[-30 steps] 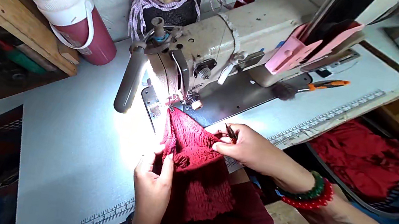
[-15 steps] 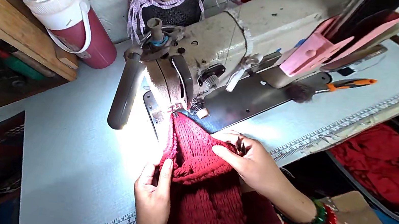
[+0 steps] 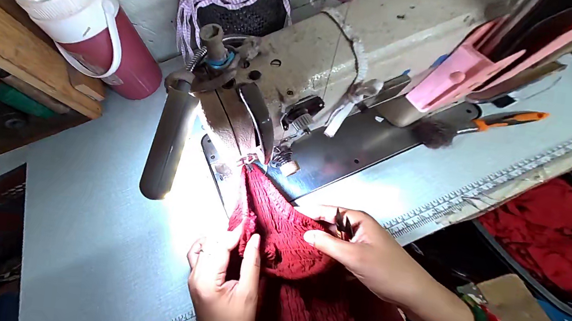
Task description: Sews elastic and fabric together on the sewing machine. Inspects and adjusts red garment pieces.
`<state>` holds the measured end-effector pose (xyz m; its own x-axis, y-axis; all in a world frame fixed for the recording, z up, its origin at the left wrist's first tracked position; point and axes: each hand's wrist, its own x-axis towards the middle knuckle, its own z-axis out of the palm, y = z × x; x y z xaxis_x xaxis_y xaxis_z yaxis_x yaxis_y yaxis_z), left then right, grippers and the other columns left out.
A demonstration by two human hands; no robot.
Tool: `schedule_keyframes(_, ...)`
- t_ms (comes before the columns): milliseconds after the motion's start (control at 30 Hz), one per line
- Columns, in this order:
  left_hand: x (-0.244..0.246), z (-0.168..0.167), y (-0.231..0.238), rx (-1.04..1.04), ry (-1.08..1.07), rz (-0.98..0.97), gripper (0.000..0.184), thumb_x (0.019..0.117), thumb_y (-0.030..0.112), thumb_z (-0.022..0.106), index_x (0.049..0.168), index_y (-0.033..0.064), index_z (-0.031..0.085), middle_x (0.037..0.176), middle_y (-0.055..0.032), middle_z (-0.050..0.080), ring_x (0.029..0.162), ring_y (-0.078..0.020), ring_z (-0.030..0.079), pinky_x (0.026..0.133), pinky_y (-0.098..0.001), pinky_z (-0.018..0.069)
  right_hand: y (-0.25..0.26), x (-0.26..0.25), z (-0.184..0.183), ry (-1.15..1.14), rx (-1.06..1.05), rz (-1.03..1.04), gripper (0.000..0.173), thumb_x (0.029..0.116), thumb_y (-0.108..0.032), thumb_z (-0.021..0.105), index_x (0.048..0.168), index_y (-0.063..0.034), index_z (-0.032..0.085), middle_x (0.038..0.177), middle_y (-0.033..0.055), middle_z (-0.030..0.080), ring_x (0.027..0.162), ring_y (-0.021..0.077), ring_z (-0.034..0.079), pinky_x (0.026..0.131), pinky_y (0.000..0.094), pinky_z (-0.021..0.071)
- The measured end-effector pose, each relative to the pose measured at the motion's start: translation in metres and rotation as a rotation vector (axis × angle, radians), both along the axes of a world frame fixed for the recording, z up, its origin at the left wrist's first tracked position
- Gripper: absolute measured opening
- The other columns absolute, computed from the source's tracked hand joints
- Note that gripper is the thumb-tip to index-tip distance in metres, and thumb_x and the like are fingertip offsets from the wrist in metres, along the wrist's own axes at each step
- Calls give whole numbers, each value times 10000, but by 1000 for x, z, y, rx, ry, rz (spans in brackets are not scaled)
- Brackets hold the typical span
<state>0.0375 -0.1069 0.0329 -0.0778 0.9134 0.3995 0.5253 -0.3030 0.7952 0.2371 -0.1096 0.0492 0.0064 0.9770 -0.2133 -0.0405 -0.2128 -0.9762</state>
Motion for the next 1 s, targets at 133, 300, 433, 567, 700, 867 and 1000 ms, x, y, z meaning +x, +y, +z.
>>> schedule_keyframes(133,11,-3,2,51,51,-63,144,875,131,728,981,63,797,941,8,771,922,-7,662,1017,-346,403,-3,-1,-2,-137,114,62,275,924,-135,626,1172,-113,741,1102,-79,752,1011,-50,673,871,128,551)
schedule_keyframes(300,16,-4,0,37,49,-95,162,877,132,713,995,64,799,948,16,769,937,-12,647,998,-356,394,-7,-7,-1,-287,227,95,294,935,-187,597,1173,-131,761,1135,-66,731,1077,-65,628,917,113,509)
schedule_keyframes(433,16,-4,0,35,45,-108,166,872,120,704,994,62,800,942,18,768,936,-5,646,1005,-350,390,-6,-9,-3,-333,315,118,305,936,-178,588,1181,-113,759,1115,-38,721,1069,-62,620,912,97,494)
schedule_keyframes(567,2,4,6,-1,94,-41,134,887,137,684,937,59,780,913,13,762,910,-25,673,930,-307,488,0,0,0,-576,367,105,374,945,-217,556,1273,-167,728,1141,-23,740,1013,-1,656,867,180,535)
schedule_keyframes(700,-28,19,32,-24,500,108,396,876,282,649,1153,4,696,1059,-157,651,995,-296,606,856,-540,411,24,7,8,-1135,523,171,533,891,-210,600,1424,-212,624,1252,119,666,996,304,688,690,477,582)
schedule_keyframes(867,-12,1,60,80,603,-248,343,984,136,531,1267,54,707,1283,-113,698,1226,-280,635,1033,-528,482,56,-15,-2,-1241,768,337,387,958,-53,543,1320,-112,667,1272,74,699,1098,262,697,761,415,596)
schedule_keyframes(1000,-16,-20,70,48,750,-309,417,996,195,445,1306,76,697,1407,-85,641,1292,-300,597,1025,-562,437,74,-7,-18,-1348,682,494,348,997,-42,507,1320,-87,630,1276,106,675,1178,302,661,797,435,594)
